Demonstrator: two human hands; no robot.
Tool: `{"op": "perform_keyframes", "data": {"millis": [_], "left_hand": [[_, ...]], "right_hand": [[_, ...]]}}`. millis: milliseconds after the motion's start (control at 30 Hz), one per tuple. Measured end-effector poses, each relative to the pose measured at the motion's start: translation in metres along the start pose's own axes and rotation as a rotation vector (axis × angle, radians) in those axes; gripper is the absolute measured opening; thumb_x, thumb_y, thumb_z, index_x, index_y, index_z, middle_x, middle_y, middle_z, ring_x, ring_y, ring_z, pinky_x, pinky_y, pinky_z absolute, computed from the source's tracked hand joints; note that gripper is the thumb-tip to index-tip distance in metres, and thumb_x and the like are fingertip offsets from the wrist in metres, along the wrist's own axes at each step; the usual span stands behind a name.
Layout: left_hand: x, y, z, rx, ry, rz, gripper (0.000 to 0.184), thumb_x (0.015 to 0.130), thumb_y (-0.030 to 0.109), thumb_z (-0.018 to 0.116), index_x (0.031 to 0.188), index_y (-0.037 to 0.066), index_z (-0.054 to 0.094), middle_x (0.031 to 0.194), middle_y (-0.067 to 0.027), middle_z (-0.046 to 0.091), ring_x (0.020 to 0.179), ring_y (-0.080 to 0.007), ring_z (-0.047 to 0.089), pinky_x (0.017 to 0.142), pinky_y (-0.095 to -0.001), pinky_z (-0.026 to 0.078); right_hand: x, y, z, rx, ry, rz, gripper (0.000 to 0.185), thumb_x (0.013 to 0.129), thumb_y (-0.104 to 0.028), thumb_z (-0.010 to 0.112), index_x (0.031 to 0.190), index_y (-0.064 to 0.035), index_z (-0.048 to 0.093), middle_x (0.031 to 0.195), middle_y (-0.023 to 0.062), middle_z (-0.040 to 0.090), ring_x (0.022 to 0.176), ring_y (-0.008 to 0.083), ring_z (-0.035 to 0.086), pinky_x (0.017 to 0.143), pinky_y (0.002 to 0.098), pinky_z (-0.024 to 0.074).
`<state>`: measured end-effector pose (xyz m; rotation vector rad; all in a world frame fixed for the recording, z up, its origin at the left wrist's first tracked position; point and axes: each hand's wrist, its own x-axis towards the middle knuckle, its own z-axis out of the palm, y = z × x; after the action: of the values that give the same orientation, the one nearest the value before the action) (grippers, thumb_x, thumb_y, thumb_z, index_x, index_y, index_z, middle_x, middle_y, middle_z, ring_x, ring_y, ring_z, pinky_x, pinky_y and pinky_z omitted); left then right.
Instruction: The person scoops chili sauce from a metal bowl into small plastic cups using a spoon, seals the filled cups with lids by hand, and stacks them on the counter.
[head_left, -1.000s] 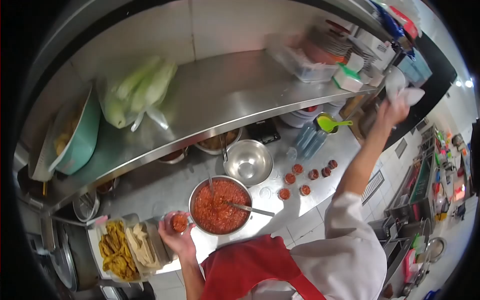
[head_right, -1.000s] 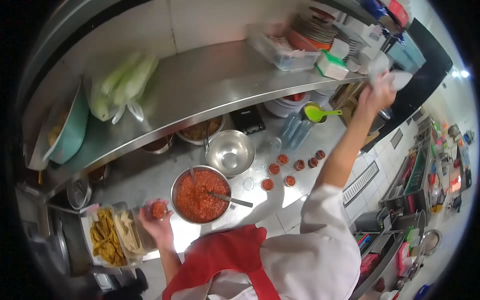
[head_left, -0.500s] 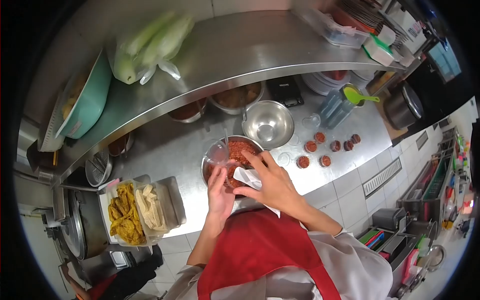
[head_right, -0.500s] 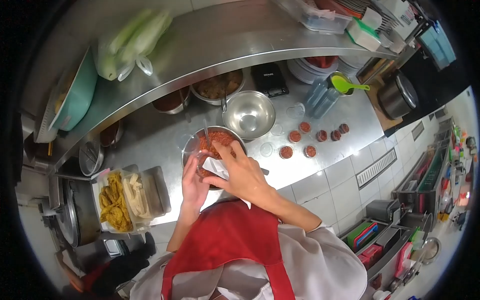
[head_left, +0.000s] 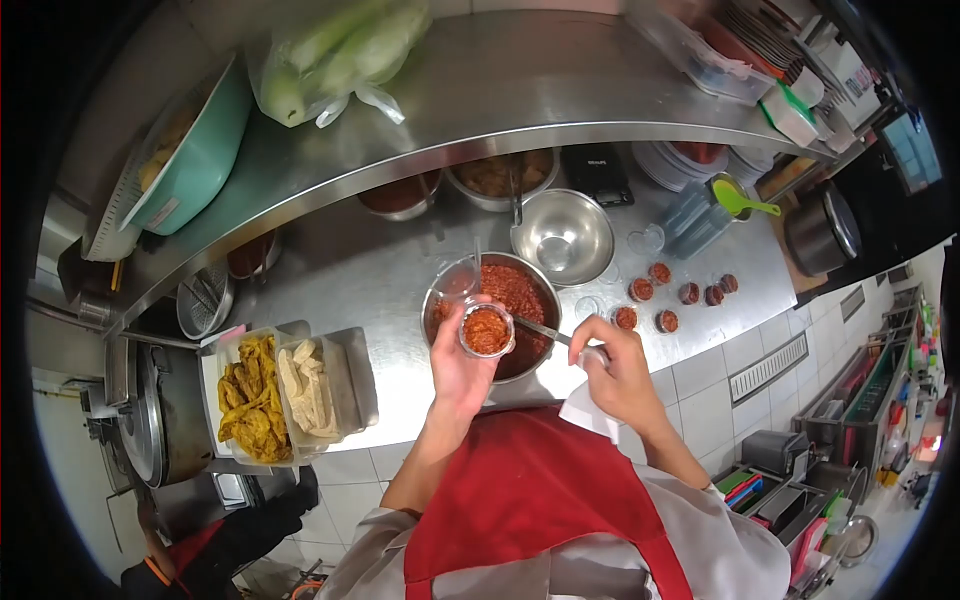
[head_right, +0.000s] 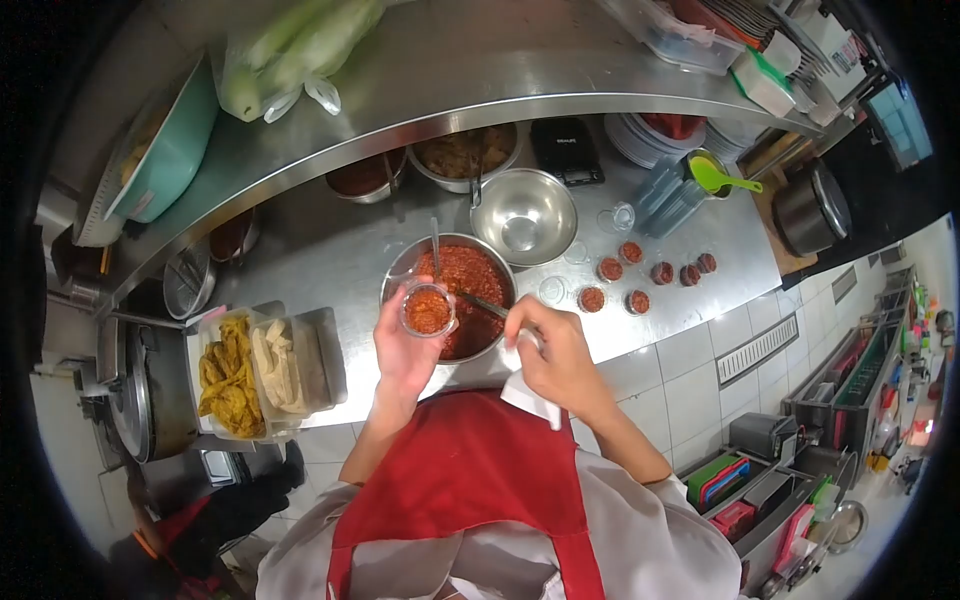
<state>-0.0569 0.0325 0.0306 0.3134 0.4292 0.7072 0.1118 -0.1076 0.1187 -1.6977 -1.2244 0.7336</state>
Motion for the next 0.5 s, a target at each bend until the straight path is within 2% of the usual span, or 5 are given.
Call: {"op": "perform_keyframes", "data": {"millis": [33,67,200,333,500], "left_hand": [[0.0,-0.001,0.003,-0.009,-0.029,-0.015,0.04,0.108,0.034,0.047,0.129,0.003,0.06,0.118,-0.0135,0.07,0.112,-0.0244,0.067,0.092,-0.0405,0.055],[-0.001,-0.002,0.007,-0.005,-0.017,-0.024,0.038,0.108,0.032,0.046,0.129,0.003,0.06,0.119,-0.0126,0.069,0.112,-0.0234,0.067,0.092,-0.0404,0.056],[-0.005,-0.006,0.015,0.155,0.075,-0.007,0.034,0.111,0.029,0.044,0.129,0.005,0.06,0.121,-0.0076,0.068,0.114,-0.0193,0.065,0.098,-0.038,0.053],[-0.002,-0.014,0.015,0.245,-0.003,0.034,0.032,0.112,0.029,0.042,0.132,0.009,0.056,0.125,-0.0054,0.062,0.117,-0.0204,0.062,0.101,-0.0397,0.053],[0.001,-0.019,0.017,0.307,0.014,0.074,0.032,0.113,0.029,0.042,0.129,0.007,0.059,0.124,-0.0058,0.063,0.117,-0.0193,0.062,0.102,-0.0389,0.052]], "right_hand": [[0.002,-0.001,-0.002,-0.107,-0.099,0.056,0.012,0.092,0.002,0.053,0.102,-0.0033,0.058,0.083,0.0182,0.063,0.074,0.0343,0.066,0.079,0.0377,0.0534],[0.007,0.004,0.014,-0.193,0.082,-0.075,0.021,0.092,-0.02,0.072,0.104,-0.0047,0.065,0.072,0.0199,0.065,0.069,0.035,0.069,0.07,0.0389,0.0551],[0.025,-0.017,0.024,-0.363,0.013,-0.079,0.07,0.078,-0.054,0.083,0.121,-0.0015,0.066,0.082,0.0204,0.069,0.073,0.0354,0.072,0.062,0.0455,0.0558],[0.037,-0.002,0.035,-0.512,0.016,-0.227,0.07,0.079,-0.054,0.082,0.119,0.0014,0.066,0.091,0.0205,0.069,0.076,0.0389,0.072,0.064,0.0468,0.0579],[0.041,-0.008,0.029,-0.509,-0.034,-0.181,0.065,0.077,-0.048,0.084,0.112,0.004,0.068,0.092,0.0199,0.069,0.078,0.0389,0.071,0.067,0.045,0.0586]]}}
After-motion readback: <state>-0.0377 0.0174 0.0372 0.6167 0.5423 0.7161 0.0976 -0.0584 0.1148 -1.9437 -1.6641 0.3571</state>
